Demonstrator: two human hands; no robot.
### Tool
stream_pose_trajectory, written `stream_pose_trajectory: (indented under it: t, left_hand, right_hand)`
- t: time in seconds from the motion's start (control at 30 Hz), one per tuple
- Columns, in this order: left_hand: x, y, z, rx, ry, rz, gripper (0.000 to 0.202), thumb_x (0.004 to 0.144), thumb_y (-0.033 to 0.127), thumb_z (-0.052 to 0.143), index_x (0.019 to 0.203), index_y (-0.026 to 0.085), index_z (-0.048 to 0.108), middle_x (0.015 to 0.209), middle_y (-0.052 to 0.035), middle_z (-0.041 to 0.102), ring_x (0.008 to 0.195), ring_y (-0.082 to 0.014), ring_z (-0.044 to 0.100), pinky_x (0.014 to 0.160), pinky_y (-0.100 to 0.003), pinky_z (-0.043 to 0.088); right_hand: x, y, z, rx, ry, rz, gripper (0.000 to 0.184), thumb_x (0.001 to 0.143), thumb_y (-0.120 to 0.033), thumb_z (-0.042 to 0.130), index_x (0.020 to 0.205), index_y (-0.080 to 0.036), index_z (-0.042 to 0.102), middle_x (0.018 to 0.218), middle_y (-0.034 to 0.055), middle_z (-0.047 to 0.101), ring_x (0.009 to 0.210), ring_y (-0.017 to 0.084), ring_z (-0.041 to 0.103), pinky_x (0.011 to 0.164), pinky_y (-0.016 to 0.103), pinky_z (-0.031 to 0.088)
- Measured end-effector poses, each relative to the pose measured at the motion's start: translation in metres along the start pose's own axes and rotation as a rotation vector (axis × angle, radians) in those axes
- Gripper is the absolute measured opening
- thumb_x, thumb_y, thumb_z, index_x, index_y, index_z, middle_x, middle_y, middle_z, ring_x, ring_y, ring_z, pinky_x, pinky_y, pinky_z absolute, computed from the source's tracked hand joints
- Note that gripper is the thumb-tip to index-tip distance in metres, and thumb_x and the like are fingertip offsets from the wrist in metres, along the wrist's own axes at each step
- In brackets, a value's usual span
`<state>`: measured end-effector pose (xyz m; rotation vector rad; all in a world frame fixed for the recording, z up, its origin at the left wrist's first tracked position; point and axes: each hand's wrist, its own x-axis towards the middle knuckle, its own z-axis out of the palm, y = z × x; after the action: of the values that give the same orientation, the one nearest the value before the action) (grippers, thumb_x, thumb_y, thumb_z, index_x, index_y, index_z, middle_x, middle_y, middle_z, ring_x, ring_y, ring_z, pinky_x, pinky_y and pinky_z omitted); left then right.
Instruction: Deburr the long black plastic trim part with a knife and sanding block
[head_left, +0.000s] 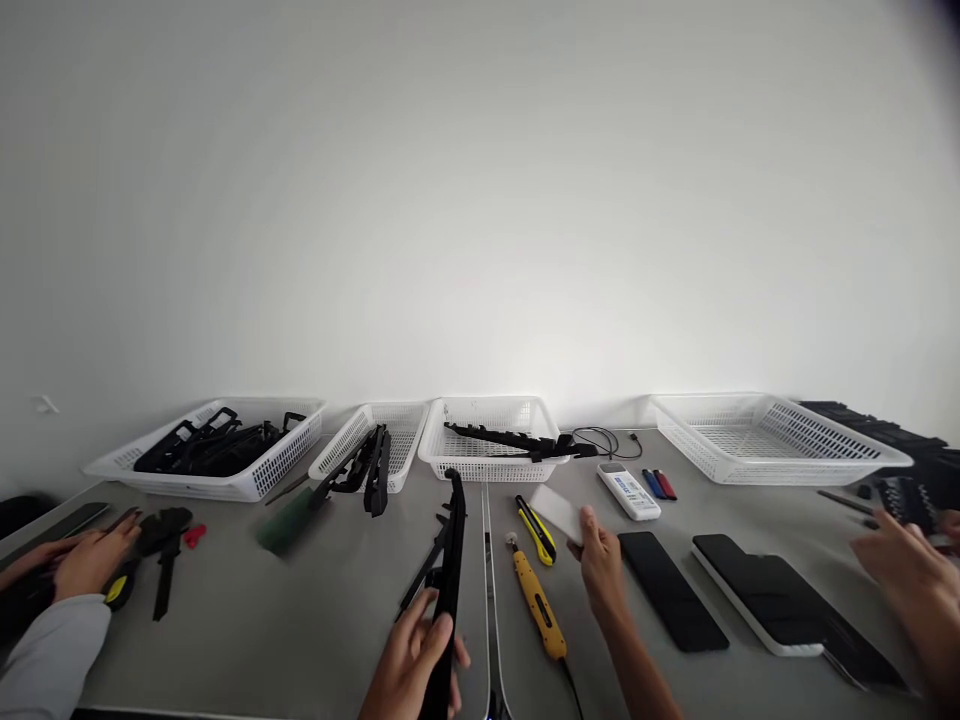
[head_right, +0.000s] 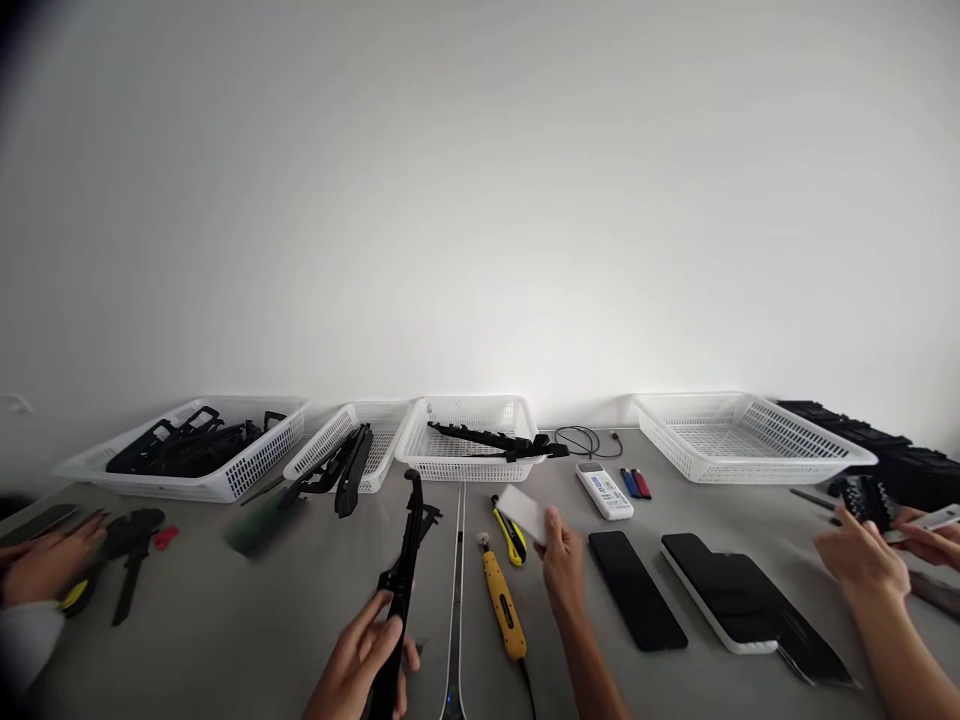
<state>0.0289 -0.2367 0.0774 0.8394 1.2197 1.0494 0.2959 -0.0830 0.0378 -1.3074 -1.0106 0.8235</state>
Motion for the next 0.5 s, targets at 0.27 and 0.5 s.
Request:
stream_pose_trajectory:
  t: [0.27,0.5]
  left_hand:
    - [0.095,0.046,0.032,0.052,-0.205,0.11,0.074,0.087,0.048,0.077,0.149,0.026,0.042,0.087,0.0007,0.064,0.073,-0.0229,0.073,0.063,-0.039,0.064]
    - [0.152,0.015,0.025,0.132,-0.363,0.093,0.055,0.09,0.064,0.07,0.124,0.021,0.065,0.101,-0.0078,0.071,0.071,-0.0243,0.074,0.072,-0.041,0.061]
  right_hand:
    - [0.021,-0.045,0.057,0.168,-0.277,-0.098,0.06,0.09,-0.078,0.059,0.073,-0.022,0.053,0.062,-0.0041,0.043,0.055,0.012,0.04,0.049,0.025,0.039]
    - [0.048,-0.009,0.066,0.087,-0.346,-0.117,0.059,0.083,-0.077,0.066,0.077,-0.019,0.065,0.061,-0.0034,0.052,0.052,0.013,0.041,0.046,0.024,0.035]
